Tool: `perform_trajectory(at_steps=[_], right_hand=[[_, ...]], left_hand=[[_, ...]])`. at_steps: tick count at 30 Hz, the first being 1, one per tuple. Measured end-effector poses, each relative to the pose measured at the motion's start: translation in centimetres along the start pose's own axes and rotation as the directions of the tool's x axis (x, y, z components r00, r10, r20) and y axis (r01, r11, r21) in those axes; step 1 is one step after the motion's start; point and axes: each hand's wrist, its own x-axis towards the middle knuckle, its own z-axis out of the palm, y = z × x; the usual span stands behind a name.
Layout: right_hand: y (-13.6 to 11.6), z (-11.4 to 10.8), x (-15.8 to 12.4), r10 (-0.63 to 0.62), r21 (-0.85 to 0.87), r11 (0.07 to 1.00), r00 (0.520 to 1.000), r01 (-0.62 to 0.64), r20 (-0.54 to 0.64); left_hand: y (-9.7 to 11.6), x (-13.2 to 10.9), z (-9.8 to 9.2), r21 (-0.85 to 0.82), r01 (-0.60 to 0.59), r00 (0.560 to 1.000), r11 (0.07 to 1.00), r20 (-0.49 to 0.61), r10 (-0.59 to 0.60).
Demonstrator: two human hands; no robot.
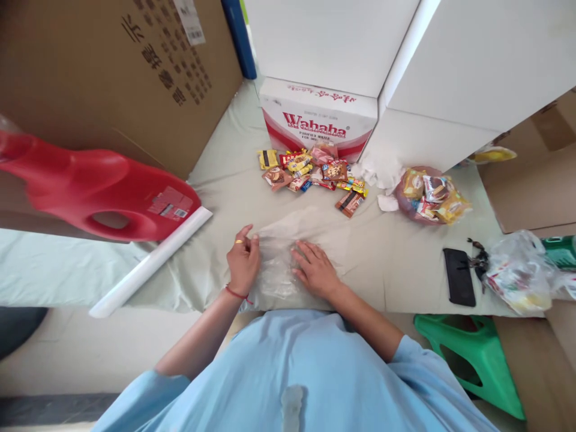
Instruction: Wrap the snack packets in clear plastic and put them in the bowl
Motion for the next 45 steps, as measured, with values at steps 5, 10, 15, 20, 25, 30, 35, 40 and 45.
perform_trajectory(at_steps=[5, 10, 15, 20, 25, 30, 35, 40, 45], right_hand=[[-0.4, -0.1, 0.7, -0.001, -0.009, 1.0, 1.0, 0.001, 0.003], [0.1, -0.2, 0.0, -0.008, 0.031, 0.999, 1.0, 0.009, -0.01], [1.9, -0.9, -0.7, -0.012, 0.153, 0.988, 0.996, 0.025, -0.085], [3.8, -3.4, 0.7, -0.033, 0.287, 0.957, 0.998, 0.049, -0.059], [8.1, -9.5, 6.5, 0.117, 0.141, 0.986, 0.961, -0.083, -0.252], [12.2, -14.1, 14.0, 0.119, -0.274, 0.939, 0.943, -0.209, -0.31], [14.2, -14.1, 16.5, 0.159, -0.386, 0.894, 0.967, -0.226, -0.199], [16.0, -14.5, 14.0, 0.29, -0.396, 0.801, 0.87, -0.448, -0.399], [17.1, -14.8, 11.4, 0.319, -0.465, 0.785, 0.911, -0.409, -0.262]], left_hand=[[-0.1, -1.0, 0.2, 0.291, -0.213, 0.959, 0.933, -0.119, 0.256], [0.2, -3.1, -0.2, 0.305, -0.592, 0.795, 0.746, 0.373, 0.478], [-0.4, -2.5, -0.8, 0.365, -0.534, 0.824, 0.763, 0.429, 0.371], [-1.5, -1.8, -1.1, 0.403, -0.501, 0.836, 0.766, 0.454, 0.309], [-2.2, -2.2, -0.9, 0.432, -0.529, 0.824, 0.731, 0.468, 0.319], [-2.5, -2.3, -0.8, 0.446, -0.55, 0.816, 0.706, 0.468, 0.34], [-2.4, -2.2, -0.9, 0.427, -0.545, 0.819, 0.721, 0.456, 0.348], [-2.3, -2.2, -0.9, 0.385, -0.536, 0.822, 0.752, 0.439, 0.361], [-2.6, -2.2, -0.8, 0.365, -0.534, 0.824, 0.763, 0.426, 0.373]])
